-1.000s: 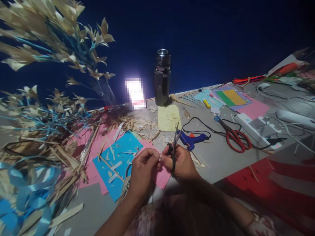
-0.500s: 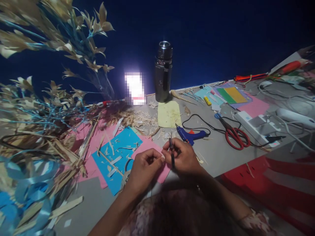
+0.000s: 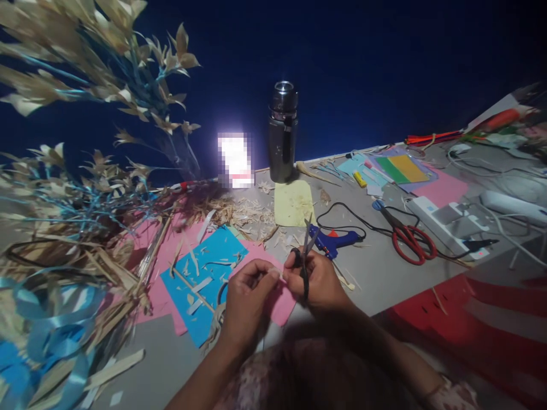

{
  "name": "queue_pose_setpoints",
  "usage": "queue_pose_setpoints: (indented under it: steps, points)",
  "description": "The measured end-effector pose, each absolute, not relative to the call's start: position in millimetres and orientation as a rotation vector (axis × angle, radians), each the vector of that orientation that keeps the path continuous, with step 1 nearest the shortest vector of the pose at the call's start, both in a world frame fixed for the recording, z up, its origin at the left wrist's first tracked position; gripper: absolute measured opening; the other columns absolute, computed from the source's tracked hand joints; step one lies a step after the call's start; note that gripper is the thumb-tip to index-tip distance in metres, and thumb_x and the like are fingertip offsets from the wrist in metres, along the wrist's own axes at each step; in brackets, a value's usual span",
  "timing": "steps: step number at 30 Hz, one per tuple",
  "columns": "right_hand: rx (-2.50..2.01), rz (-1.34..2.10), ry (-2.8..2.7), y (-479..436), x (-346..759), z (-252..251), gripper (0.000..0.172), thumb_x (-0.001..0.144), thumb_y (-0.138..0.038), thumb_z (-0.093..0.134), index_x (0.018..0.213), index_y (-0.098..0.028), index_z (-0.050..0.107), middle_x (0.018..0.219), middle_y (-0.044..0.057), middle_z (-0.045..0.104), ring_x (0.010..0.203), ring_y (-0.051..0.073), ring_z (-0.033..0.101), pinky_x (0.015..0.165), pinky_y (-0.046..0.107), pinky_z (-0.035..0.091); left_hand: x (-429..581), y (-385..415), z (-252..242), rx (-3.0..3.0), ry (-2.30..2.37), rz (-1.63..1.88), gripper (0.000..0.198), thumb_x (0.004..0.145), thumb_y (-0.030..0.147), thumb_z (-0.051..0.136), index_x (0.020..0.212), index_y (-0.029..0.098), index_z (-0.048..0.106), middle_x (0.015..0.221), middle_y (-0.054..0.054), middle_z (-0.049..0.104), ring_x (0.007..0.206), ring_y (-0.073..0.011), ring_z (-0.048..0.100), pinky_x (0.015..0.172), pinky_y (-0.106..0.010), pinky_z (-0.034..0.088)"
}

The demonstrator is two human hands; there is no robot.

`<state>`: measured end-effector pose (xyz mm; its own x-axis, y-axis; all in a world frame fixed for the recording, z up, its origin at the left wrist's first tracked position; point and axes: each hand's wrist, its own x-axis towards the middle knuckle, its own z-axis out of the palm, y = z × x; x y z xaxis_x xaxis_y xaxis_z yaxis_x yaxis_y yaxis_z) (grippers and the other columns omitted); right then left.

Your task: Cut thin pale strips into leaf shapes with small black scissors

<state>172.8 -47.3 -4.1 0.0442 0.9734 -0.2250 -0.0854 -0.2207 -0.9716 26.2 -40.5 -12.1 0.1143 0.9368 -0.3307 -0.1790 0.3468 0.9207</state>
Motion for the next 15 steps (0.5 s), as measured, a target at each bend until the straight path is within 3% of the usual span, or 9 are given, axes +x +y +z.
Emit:
queue_pose_setpoints:
  steps: [9,12,15]
  points:
    - [-1.27,1.514,-0.817,-48,159,-20,0.034,0.062,-0.026,0.084,0.085,-0.018,0.061,0.067,-0.002,0.065,0.059,0.013,0.059,0.055,0.021,0.045,37,-37,-5,0.461,0.973,1.036,0.017,0.069,0.023,0.08,0.068,0.015,0.065,0.063,0.001,0.061,0.059,-0.01,0.052,0.06,-0.021,0.043]
    - [-1.261,1.657,-0.915,-53,165,-17,0.031,0.062,-0.027,0.084,0.084,-0.016,0.065,0.075,0.0,0.068,0.067,0.013,0.06,0.061,0.022,0.047,29,-32,-3,0.508,1.043,1.017,0.018,0.071,0.027,0.078,0.067,0.015,0.065,0.058,0.001,0.06,0.053,-0.0099,0.051,0.055,-0.021,0.041]
    - [-1.285,1.764,-1.009,-59,170,-13,0.025,0.062,-0.026,0.079,0.08,-0.014,0.067,0.07,0.0,0.065,0.064,0.013,0.057,0.059,0.022,0.044,20,-28,2,0.577,1.061,0.977,0.024,0.074,0.03,0.076,0.063,0.015,0.062,0.052,0.001,0.058,0.047,-0.0095,0.048,0.05,-0.022,0.038]
